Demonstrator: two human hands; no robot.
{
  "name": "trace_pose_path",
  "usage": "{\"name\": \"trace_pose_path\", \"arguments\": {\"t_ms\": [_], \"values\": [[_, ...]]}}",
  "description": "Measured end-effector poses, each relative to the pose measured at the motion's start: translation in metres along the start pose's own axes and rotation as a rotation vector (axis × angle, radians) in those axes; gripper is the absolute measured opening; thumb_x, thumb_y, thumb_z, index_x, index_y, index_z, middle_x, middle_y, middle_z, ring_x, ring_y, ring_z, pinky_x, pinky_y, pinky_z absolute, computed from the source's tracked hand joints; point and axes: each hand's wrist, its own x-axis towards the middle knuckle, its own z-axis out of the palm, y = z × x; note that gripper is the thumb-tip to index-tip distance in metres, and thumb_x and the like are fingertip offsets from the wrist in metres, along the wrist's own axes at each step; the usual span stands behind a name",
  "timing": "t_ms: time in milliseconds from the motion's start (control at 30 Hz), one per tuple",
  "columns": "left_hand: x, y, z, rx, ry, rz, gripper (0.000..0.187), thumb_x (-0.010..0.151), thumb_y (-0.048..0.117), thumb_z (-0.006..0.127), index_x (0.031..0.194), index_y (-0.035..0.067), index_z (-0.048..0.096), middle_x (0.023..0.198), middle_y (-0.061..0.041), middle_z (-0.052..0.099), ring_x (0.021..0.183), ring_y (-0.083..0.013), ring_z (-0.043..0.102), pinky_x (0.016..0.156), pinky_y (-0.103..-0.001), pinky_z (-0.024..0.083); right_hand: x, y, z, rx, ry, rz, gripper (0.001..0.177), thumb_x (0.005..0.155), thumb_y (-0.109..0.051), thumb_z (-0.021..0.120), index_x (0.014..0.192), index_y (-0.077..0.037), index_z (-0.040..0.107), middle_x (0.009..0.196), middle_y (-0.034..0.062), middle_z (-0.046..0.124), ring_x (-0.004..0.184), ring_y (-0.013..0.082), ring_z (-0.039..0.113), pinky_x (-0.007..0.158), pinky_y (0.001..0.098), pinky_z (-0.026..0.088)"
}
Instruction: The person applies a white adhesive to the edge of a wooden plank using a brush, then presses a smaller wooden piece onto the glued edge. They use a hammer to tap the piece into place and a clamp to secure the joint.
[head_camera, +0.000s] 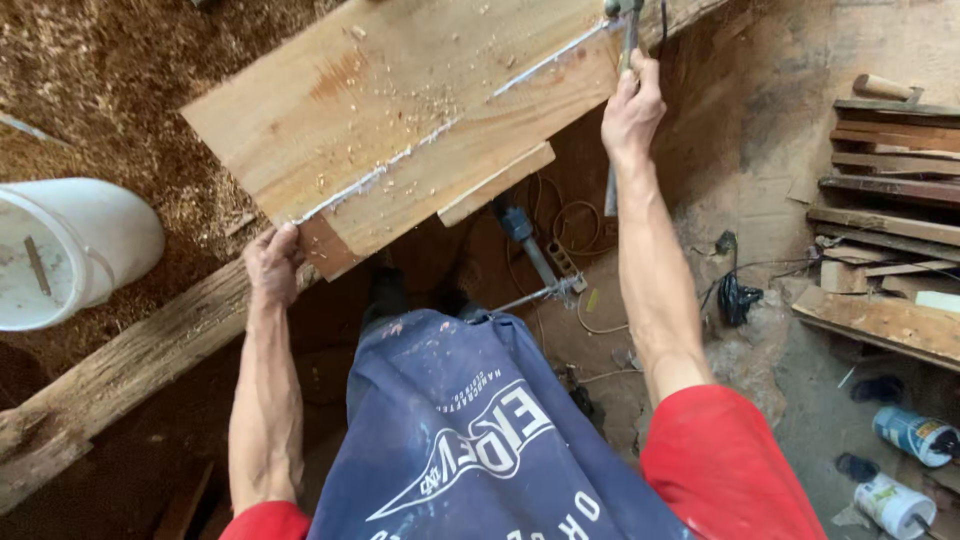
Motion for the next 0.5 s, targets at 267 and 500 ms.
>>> {"name": "trace_pose_path", "arguments": {"t_ms": [267,500], "values": [[-0.003,-0.006,0.011,-0.202,-0.038,0.007,0.022,0.105,0.021,0.067,0.103,0.000,0.069,0.086,0.000,0.063,0.071,-0.0081,0.057,0.061,-0.024,0.048,-0.114,-0.113,-0.010,0.560,-0.225,0.088,0.027,0.115,-0.014,0.047,0.140,-0.004,0.049,0.084,0.0033,0.058,0.061,0.0068,0.049,0.047,0.0220,0.040],[0.009,-0.024,0.003,-0.191,-0.026,0.022,0.024,0.098,0.023,0.068,0.111,0.004,0.073,0.087,0.002,0.068,0.072,-0.0058,0.061,0.063,-0.024,0.054,-0.246,-0.170,0.012,0.250,-0.515,-0.144,0.029,0.109,-0.012,0.058,0.137,-0.003,0.058,0.083,0.0100,0.069,0.067,0.0143,0.065,0.059,0.0288,0.053]]}}
